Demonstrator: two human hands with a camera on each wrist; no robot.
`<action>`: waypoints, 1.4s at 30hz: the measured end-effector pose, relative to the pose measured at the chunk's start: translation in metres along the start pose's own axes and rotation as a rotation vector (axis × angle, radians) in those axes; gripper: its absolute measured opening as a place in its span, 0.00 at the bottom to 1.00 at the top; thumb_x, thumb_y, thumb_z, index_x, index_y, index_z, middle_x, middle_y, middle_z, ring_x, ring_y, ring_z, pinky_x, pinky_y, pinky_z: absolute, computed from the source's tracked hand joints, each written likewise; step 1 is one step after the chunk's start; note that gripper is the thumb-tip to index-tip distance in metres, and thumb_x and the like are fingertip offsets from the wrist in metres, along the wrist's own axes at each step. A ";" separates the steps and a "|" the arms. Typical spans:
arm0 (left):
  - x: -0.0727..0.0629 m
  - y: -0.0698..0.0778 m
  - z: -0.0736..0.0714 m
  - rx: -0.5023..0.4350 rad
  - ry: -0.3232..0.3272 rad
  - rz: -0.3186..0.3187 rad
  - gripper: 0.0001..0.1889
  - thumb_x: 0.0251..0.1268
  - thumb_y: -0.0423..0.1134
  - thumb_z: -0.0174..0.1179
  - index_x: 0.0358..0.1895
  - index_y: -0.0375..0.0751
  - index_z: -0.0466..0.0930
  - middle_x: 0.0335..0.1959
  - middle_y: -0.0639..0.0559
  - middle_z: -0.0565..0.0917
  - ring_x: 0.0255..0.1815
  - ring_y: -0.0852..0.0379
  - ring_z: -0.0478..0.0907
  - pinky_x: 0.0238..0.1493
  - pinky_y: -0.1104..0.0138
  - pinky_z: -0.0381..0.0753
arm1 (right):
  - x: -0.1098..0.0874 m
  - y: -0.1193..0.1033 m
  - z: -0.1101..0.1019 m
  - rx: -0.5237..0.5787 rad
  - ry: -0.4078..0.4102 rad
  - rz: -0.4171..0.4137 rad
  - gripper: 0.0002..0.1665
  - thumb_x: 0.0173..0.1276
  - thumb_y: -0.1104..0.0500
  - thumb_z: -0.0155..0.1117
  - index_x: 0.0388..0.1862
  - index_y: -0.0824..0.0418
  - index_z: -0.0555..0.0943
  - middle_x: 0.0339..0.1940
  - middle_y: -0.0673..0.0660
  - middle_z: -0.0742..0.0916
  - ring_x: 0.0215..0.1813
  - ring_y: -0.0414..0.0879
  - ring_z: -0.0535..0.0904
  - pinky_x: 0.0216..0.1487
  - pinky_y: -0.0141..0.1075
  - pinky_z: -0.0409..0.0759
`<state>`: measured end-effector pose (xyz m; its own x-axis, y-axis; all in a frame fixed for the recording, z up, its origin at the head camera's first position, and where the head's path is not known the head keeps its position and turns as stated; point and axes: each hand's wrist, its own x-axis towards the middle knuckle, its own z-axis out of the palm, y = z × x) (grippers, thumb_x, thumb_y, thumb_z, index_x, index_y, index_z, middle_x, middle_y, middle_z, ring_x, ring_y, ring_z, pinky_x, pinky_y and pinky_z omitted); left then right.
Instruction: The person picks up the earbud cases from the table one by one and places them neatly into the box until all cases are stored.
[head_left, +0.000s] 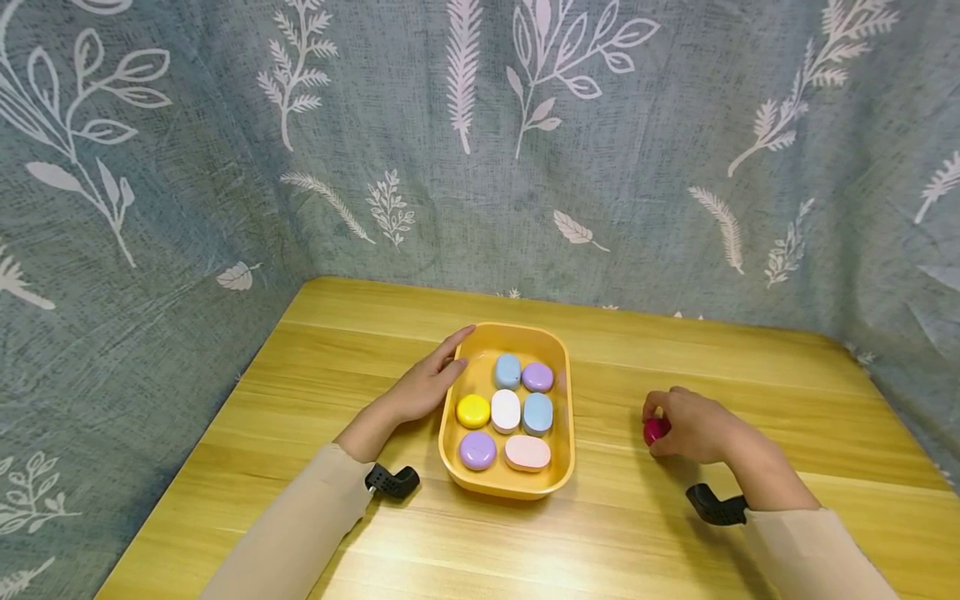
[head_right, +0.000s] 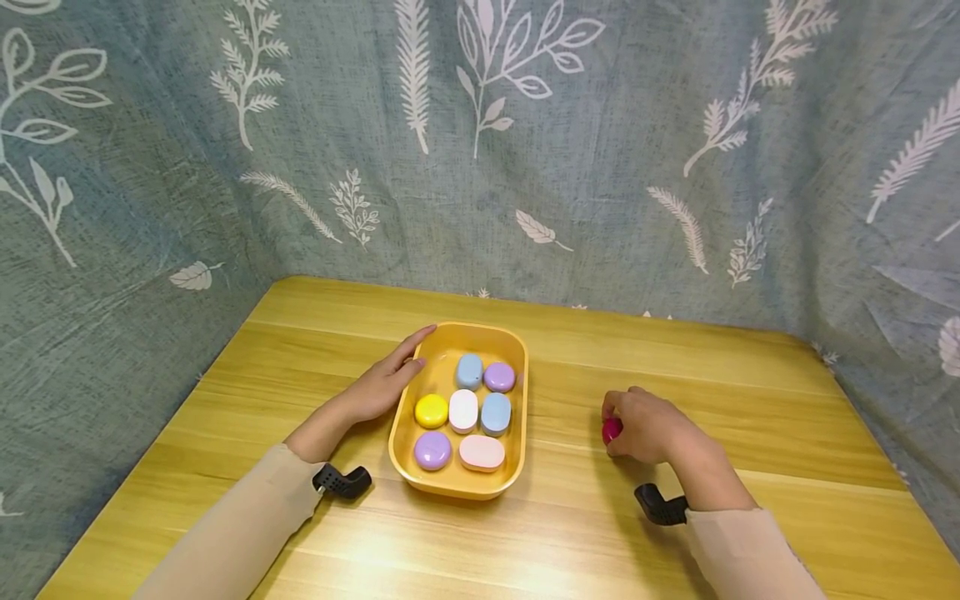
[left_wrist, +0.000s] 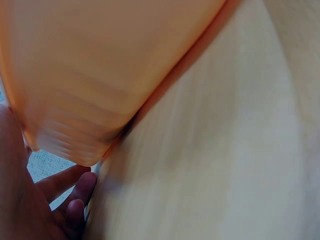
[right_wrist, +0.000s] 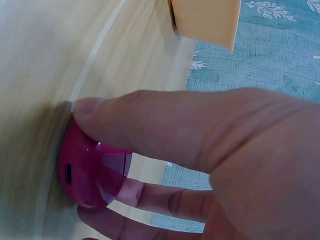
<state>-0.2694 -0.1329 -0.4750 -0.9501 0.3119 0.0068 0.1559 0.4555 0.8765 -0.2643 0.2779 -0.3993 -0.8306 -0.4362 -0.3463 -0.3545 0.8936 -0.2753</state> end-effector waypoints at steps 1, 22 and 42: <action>0.000 0.000 0.000 0.000 -0.001 0.001 0.27 0.86 0.55 0.40 0.80 0.84 0.47 0.85 0.53 0.56 0.84 0.45 0.56 0.82 0.45 0.58 | 0.000 0.000 0.000 0.001 0.001 -0.004 0.24 0.60 0.57 0.79 0.51 0.63 0.80 0.41 0.59 0.80 0.38 0.47 0.75 0.39 0.38 0.77; 0.002 0.002 0.002 -0.005 0.004 0.002 0.28 0.87 0.52 0.40 0.81 0.81 0.48 0.85 0.55 0.55 0.84 0.44 0.56 0.82 0.46 0.58 | 0.003 -0.001 -0.008 -0.024 0.009 -0.079 0.23 0.61 0.57 0.79 0.51 0.62 0.80 0.39 0.58 0.81 0.37 0.45 0.76 0.38 0.37 0.77; 0.007 0.002 0.002 -0.007 0.011 -0.008 0.28 0.87 0.53 0.40 0.81 0.83 0.47 0.85 0.55 0.55 0.84 0.43 0.56 0.82 0.45 0.58 | 0.013 -0.023 -0.028 -0.071 0.060 -0.152 0.17 0.62 0.58 0.76 0.48 0.59 0.82 0.39 0.57 0.79 0.35 0.45 0.72 0.37 0.36 0.73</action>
<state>-0.2757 -0.1283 -0.4744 -0.9543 0.2989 0.0054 0.1465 0.4519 0.8800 -0.2790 0.2550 -0.3727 -0.7884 -0.5618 -0.2508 -0.5057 0.8239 -0.2557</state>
